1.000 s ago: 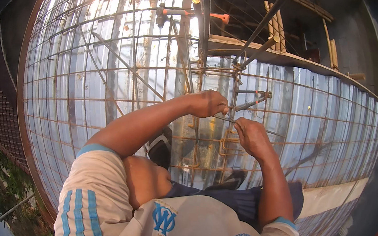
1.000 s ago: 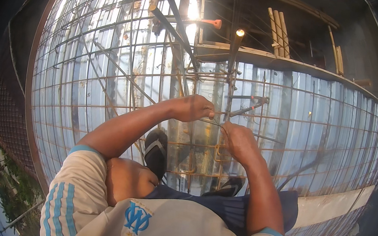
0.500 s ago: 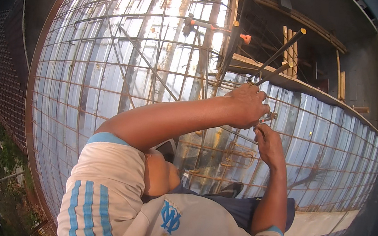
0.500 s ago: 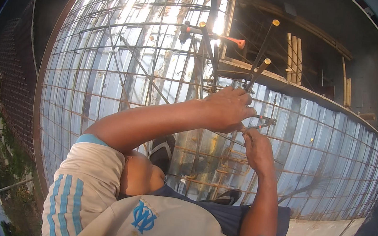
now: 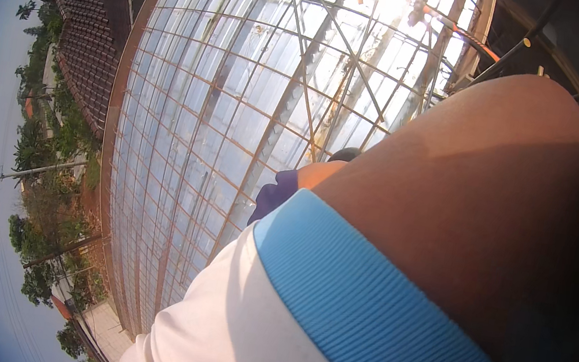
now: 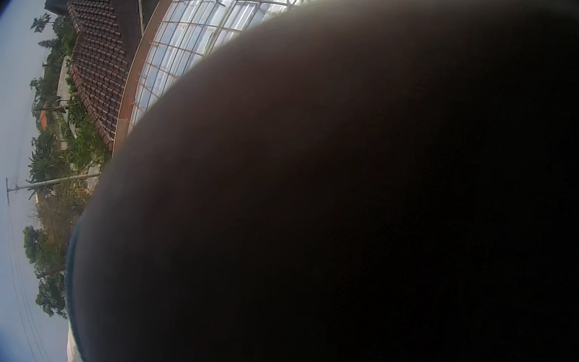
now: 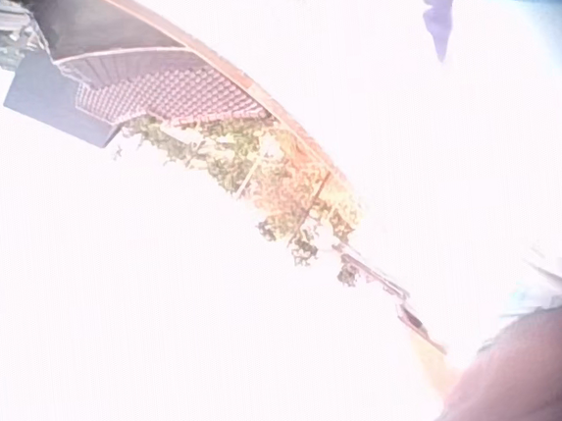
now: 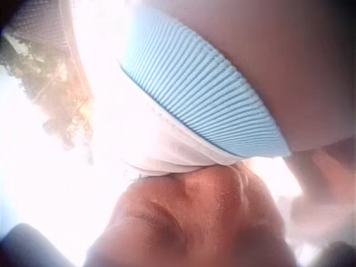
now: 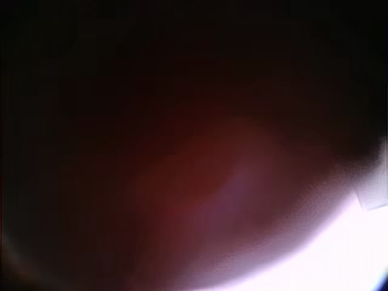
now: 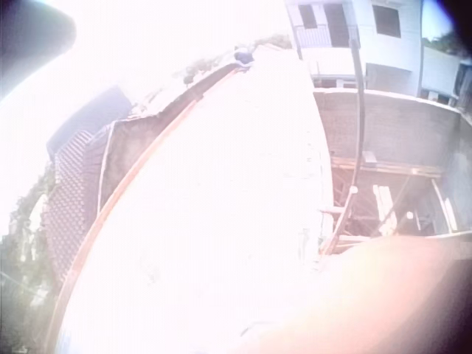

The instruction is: The person ties metal scaffolding poles together using wire and pliers. They wrap the wire around the poles, twist it to secure the connection, and cut the excess wire.

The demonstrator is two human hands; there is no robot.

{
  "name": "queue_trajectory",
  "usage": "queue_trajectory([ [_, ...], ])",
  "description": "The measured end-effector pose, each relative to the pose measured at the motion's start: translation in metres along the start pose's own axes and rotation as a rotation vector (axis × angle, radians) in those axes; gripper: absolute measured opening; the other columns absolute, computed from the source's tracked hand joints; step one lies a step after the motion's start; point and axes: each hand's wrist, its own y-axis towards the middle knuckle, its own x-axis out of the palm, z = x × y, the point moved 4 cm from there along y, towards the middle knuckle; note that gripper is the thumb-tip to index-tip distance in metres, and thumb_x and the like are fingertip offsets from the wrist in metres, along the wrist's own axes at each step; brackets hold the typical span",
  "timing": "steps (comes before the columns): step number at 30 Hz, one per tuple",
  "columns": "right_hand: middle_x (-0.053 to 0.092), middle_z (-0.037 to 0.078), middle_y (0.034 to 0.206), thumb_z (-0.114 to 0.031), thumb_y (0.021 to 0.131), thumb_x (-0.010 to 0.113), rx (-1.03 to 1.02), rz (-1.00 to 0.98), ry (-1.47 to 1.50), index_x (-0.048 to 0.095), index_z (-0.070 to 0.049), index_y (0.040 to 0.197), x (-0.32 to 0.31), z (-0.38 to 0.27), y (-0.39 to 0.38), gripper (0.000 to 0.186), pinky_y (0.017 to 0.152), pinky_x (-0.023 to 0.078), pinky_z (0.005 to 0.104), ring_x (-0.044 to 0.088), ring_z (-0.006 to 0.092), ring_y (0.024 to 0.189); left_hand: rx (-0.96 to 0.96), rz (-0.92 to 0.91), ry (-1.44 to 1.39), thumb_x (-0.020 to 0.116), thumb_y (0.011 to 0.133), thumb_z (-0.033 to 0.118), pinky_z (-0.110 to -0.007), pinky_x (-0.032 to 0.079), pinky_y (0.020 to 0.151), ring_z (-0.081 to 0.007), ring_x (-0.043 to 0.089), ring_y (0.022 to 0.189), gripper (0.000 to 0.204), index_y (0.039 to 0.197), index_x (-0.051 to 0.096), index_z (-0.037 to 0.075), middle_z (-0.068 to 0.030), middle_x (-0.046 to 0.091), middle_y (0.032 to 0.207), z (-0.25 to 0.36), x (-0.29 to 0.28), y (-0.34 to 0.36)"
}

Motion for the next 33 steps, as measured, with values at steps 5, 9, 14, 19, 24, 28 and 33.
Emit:
queue_trajectory([
  [5,0.062,0.011,0.093,-0.03,0.095,0.051,0.023,0.064,0.033,0.057,-0.002,0.112,0.021,0.001,0.012,0.034,0.067,0.048,0.0314,0.058,0.0164,0.082,-0.188,0.064,-0.197,0.055,0.087,0.04,-0.04,0.051,0.073,-0.0231,0.064,0.085,0.046,0.108,0.063,0.0,-0.0151,0.065,0.097,-0.062,0.026,-0.069],
  [9,0.062,0.009,0.088,-0.033,0.096,0.05,0.21,0.096,0.204,0.057,-0.002,0.111,0.011,0.021,0.007,0.035,0.064,0.048,0.0298,0.058,0.014,0.078,-0.933,-0.073,-0.66,0.052,0.091,0.043,-0.039,0.052,0.073,-0.0226,0.064,0.083,0.05,0.112,0.062,0.0,-0.0136,0.065,0.095,-0.191,0.094,-0.184],
  [14,0.05,0.0,0.063,-0.029,0.098,0.048,0.431,0.175,0.623,0.058,-0.003,0.094,0.032,0.001,0.016,0.029,0.049,0.037,0.0239,0.043,0.0074,0.051,-1.486,0.441,-1.3,0.045,0.093,0.053,-0.036,0.053,0.063,-0.0229,0.062,0.08,0.065,0.125,0.049,-0.004,-0.0171,0.06,0.096,-0.254,0.199,-0.291],
  [19,0.052,0.002,0.065,-0.033,0.098,0.049,0.315,0.011,0.404,0.059,-0.002,0.098,0.053,-0.02,0.023,0.032,0.047,0.036,0.0227,0.044,0.0076,0.051,-1.336,0.75,-1.645,0.05,0.094,0.038,-0.034,0.053,0.064,-0.019,0.06,0.076,0.051,0.125,0.046,-0.002,-0.0145,0.059,0.097,-0.268,0.227,-0.251],
  [24,0.051,0.001,0.066,-0.027,0.098,0.05,0.222,0.03,0.203,0.059,-0.003,0.103,0.059,-0.047,0.039,0.027,0.05,0.037,0.0224,0.044,0.0067,0.054,-1.361,0.948,-1.591,0.052,0.093,0.021,-0.032,0.052,0.06,-0.0161,0.058,0.07,0.027,0.106,0.054,-0.002,-0.0095,0.059,0.088,-0.286,0.247,-0.246],
  [28,0.061,0.011,0.081,-0.019,0.094,0.054,0.176,0.08,0.227,0.056,0.0,0.115,0.055,-0.084,0.065,0.028,0.07,0.046,0.0323,0.057,0.0187,0.072,-1.311,0.987,-1.434,0.051,0.093,0.021,-0.029,0.05,0.059,-0.0142,0.058,0.07,0.023,0.099,0.055,-0.001,-0.0073,0.058,0.083,-0.279,0.241,-0.243],
  [33,0.062,0.015,0.085,-0.013,0.091,0.055,0.134,0.106,0.136,0.053,-0.003,0.122,0.052,-0.127,0.108,0.033,0.072,0.046,0.0342,0.059,0.0221,0.076,-1.276,1.038,-1.289,0.05,0.094,0.021,-0.027,0.048,0.057,-0.0123,0.057,0.067,0.023,0.093,0.056,0.0,-0.006,0.058,0.078,-0.275,0.223,-0.245],
])
